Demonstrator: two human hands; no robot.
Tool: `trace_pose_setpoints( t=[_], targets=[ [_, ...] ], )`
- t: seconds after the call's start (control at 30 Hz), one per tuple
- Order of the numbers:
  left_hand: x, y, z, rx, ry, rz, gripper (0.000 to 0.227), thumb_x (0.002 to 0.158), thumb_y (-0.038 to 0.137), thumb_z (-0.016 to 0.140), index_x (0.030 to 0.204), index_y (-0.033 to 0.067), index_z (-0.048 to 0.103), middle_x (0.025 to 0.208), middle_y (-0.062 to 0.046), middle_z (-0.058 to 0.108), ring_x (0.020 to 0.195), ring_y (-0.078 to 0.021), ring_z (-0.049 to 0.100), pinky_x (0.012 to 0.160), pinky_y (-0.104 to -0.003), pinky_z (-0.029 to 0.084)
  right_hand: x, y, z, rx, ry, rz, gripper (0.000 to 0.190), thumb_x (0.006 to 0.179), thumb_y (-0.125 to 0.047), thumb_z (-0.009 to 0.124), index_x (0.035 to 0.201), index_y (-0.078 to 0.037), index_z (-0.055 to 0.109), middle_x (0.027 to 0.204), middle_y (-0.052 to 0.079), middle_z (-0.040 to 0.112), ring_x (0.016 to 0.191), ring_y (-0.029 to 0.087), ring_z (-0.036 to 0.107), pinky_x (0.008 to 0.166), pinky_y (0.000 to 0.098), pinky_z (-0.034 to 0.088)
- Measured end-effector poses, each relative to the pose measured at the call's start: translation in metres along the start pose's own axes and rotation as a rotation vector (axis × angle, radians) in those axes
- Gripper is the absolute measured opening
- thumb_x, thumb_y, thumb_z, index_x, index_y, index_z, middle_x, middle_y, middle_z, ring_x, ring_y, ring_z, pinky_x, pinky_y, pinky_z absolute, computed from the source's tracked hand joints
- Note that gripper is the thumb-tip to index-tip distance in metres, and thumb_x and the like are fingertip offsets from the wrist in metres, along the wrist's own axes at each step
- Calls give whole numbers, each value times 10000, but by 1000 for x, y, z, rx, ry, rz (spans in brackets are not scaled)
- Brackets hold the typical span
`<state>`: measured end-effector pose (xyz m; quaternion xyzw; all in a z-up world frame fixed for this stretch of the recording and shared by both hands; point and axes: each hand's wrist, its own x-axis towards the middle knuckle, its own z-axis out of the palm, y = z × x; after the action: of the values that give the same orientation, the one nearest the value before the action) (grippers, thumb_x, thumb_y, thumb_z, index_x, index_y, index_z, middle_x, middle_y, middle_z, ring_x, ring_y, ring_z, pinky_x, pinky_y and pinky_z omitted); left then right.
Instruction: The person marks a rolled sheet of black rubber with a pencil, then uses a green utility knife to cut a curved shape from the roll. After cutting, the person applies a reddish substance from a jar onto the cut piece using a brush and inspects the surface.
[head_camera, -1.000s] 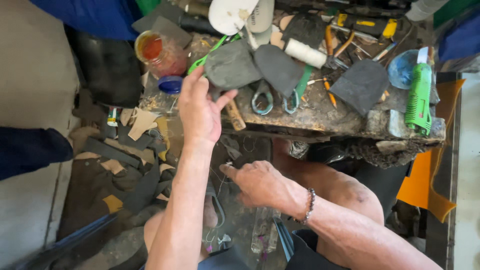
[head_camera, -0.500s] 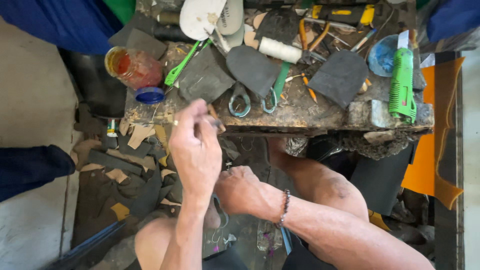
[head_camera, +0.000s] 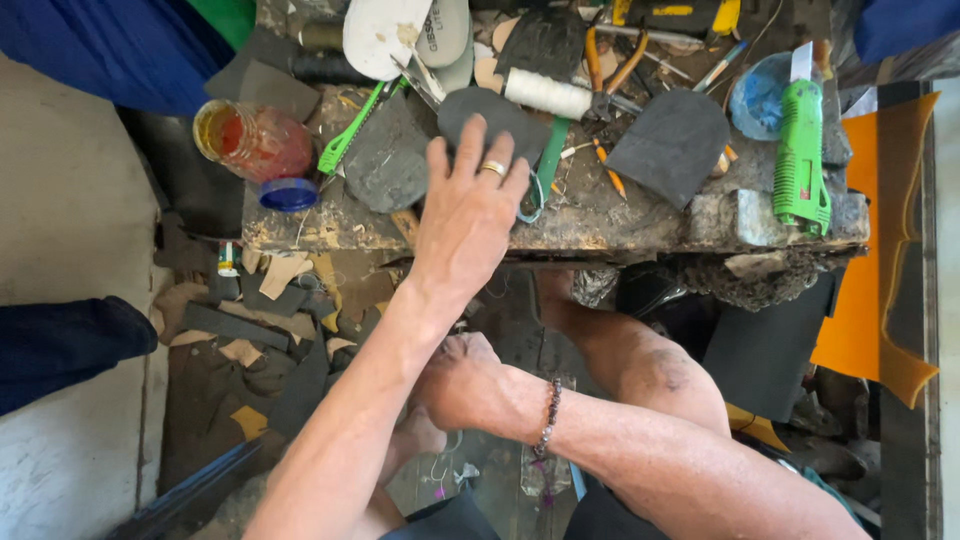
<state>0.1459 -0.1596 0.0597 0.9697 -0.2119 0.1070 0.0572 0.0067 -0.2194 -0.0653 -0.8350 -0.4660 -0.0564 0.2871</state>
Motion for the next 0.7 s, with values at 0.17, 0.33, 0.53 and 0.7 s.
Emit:
trace_pose_setpoints(
  t=[0.17,0.33,0.53,0.7],
  targets=[
    [9,-7,2,-13,577,255,171,1003,28,594,1133,37,704,1032,-169,640,1029,-339,634,963,-553,447,-25,12,90,-104,-237,72,128,686,-351,665,753,-266,734,707,-77,668,795,218,703,659,511,505],
    [-32,10,-75,-569,760,-227,225,1057,67,513,1222,91,665,1197,-89,688,1129,-280,675,1044,-407,547,47,-13,-54,-39,-665,288,286,791,-329,652,1025,-184,728,1030,28,685,1031,317,659,835,510,487],
    [-150,-54,-44,-1955,1007,-869,326,1029,218,537,1329,134,636,1111,-101,684,910,-192,643,790,-315,476,84,-14,-100,28,-973,338,752,862,-299,639,1554,-196,365,1145,174,694,1053,390,682,864,492,549],
    [-222,-83,-20,-2405,850,-1198,454,898,339,532,1191,36,703,883,-182,670,644,-255,604,605,-374,443,115,-5,-139,22,-926,382,745,920,-478,634,1586,-281,365,1286,155,668,1096,394,685,891,505,552]
  ],
)
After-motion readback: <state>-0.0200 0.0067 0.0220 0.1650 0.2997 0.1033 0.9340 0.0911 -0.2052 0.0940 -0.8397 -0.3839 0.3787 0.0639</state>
